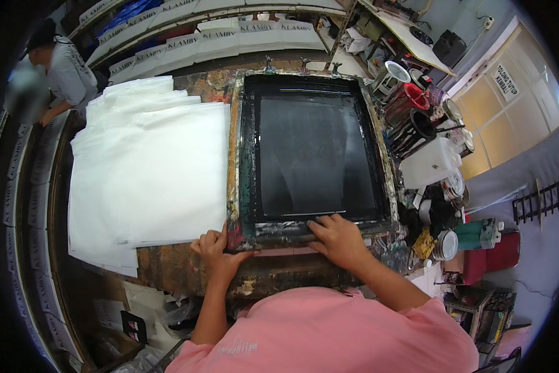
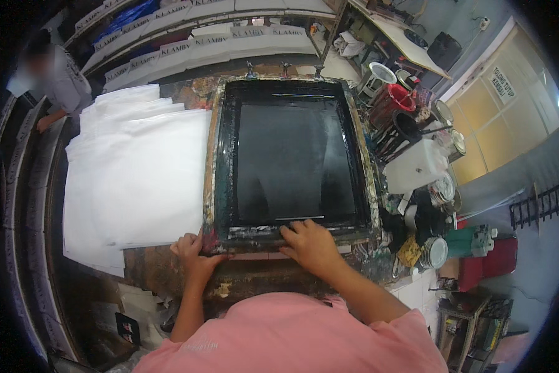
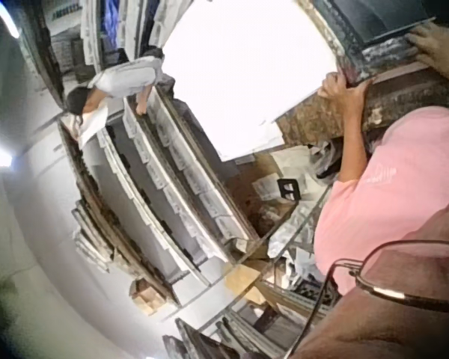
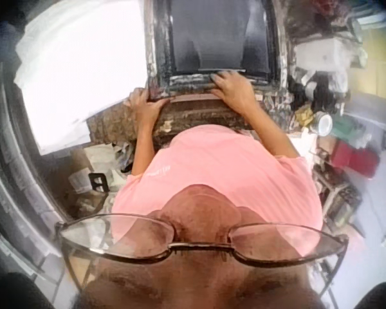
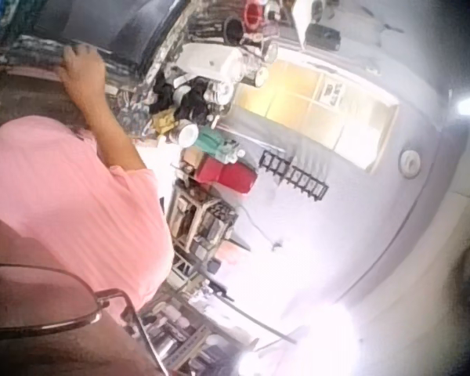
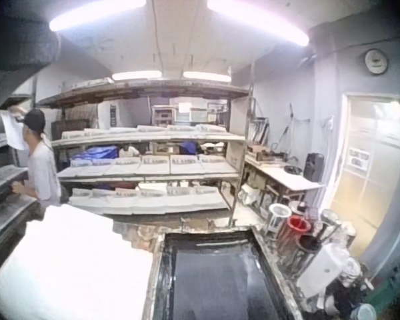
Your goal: The person repeatedly places white paper sheets under a screen printing frame, pulls a squeegee across the screen to transfer ink, and removes the printed sheets to a stack. The process is repeated continuously for multiple sheets.
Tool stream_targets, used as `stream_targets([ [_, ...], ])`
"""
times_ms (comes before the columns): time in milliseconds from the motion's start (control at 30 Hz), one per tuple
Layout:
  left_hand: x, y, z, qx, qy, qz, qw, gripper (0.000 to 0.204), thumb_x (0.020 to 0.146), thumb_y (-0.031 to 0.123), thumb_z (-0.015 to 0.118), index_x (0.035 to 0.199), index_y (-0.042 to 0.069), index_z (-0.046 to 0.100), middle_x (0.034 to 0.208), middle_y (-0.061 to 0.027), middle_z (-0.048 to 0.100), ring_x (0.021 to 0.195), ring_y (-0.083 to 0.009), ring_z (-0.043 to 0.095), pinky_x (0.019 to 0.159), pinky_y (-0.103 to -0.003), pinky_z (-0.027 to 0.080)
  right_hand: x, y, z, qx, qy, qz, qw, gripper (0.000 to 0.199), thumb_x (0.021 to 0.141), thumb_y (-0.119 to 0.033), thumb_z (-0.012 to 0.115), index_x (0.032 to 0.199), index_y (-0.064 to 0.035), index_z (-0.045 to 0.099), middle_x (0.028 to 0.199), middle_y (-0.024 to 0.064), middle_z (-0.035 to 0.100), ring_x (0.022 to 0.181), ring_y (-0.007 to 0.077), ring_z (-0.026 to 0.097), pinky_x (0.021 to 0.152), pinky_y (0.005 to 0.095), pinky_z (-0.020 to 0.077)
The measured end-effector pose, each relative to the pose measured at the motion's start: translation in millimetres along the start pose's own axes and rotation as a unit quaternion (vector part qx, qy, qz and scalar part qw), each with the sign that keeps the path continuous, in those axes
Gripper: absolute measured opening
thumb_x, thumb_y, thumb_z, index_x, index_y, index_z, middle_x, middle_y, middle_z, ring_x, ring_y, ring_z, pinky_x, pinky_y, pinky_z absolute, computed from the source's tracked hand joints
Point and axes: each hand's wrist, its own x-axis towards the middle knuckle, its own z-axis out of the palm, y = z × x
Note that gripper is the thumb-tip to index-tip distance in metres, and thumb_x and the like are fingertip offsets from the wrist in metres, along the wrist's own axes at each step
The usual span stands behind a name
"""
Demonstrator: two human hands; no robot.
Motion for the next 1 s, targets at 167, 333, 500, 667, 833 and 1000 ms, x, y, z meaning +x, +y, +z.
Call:
stream_targets([
  [167,1.8,-1.1,0.8,-0.019,-0.017,0.0,1.0,0.111,0.051,0.067,0.095,0.141,0.006,0.072,0.091,-0.001,0.051,0.092,-0.0229,0.047,0.095,-0.044,0.026,55.9,38.3,6.5,-0.035,0.075,-0.028,0.996,0.063,0.078,-0.028,0.089,0.135,-0.0112,0.068,0.125,0.0128,0.069,0.11,0.0346,0.066,0.087,0.046,0.0594],
  [333,4.8,-0.2,-5.6,0.014,-0.032,0.021,0.999,0.117,0.052,0.077,0.09,0.141,0.004,0.071,0.085,-0.0002,0.046,0.086,-0.0222,0.045,0.091,-0.043,0.027,175.8,108.7,-1.1,-0.067,0.139,-0.03,0.988,0.052,0.082,-0.027,0.087,0.128,-0.0108,0.07,0.12,0.0106,0.069,0.108,0.0342,0.066,0.087,0.046,0.059],
  [500,4.2,5.3,-9.8,-0.036,-0.023,-0.031,0.999,0.104,0.041,0.063,0.099,0.125,0.005,0.077,0.096,-0.0038,0.059,0.095,-0.0254,0.051,0.093,-0.045,0.033,282.5,176.2,-9.4,-0.104,0.193,-0.055,0.974,0.038,0.091,-0.039,0.079,0.118,-0.0136,0.072,0.109,0.0077,0.067,0.107,0.0319,0.067,0.084,0.0471,0.059],
  [667,-3.0,11.5,-15.5,-0.05,-0.002,-0.028,0.998,0.103,0.04,0.06,0.1,0.124,0.003,0.077,0.095,-0.0033,0.063,0.096,-0.0257,0.053,0.095,-0.045,0.034,313.8,189.3,-70.5,-0.088,0.038,-0.054,0.994,0.046,0.101,-0.055,0.064,0.114,-0.0124,0.075,0.104,0.0158,0.076,0.103,0.0397,0.072,0.088,0.0531,0.0572],
  [833,-7.8,6.1,-6.5,-0.037,0.074,0.033,0.996,0.112,0.045,0.06,0.099,0.138,0.004,0.071,0.093,-0.0022,0.059,0.092,-0.0237,0.052,0.097,-0.044,0.033,179.1,108.0,-85.0,-0.032,-0.045,-0.048,0.997,0.048,0.102,-0.056,0.064,0.114,-0.0112,0.076,0.094,0.0212,0.076,0.097,0.0446,0.073,0.085,0.0559,0.0567],
  [1000,-2.8,10.3,7.7,-0.215,0.082,-0.019,0.973,0.109,0.055,0.04,0.106,0.146,-0.004,0.064,0.117,-0.0129,0.072,0.109,-0.0275,0.066,0.103,-0.045,0.049,43.7,31.0,-73.7,0.021,-0.025,-0.042,0.999,0.038,0.098,-0.045,0.073,0.112,-0.0094,0.072,0.099,0.0176,0.072,0.09,0.0441,0.072,0.078,0.0557,0.0567],
])
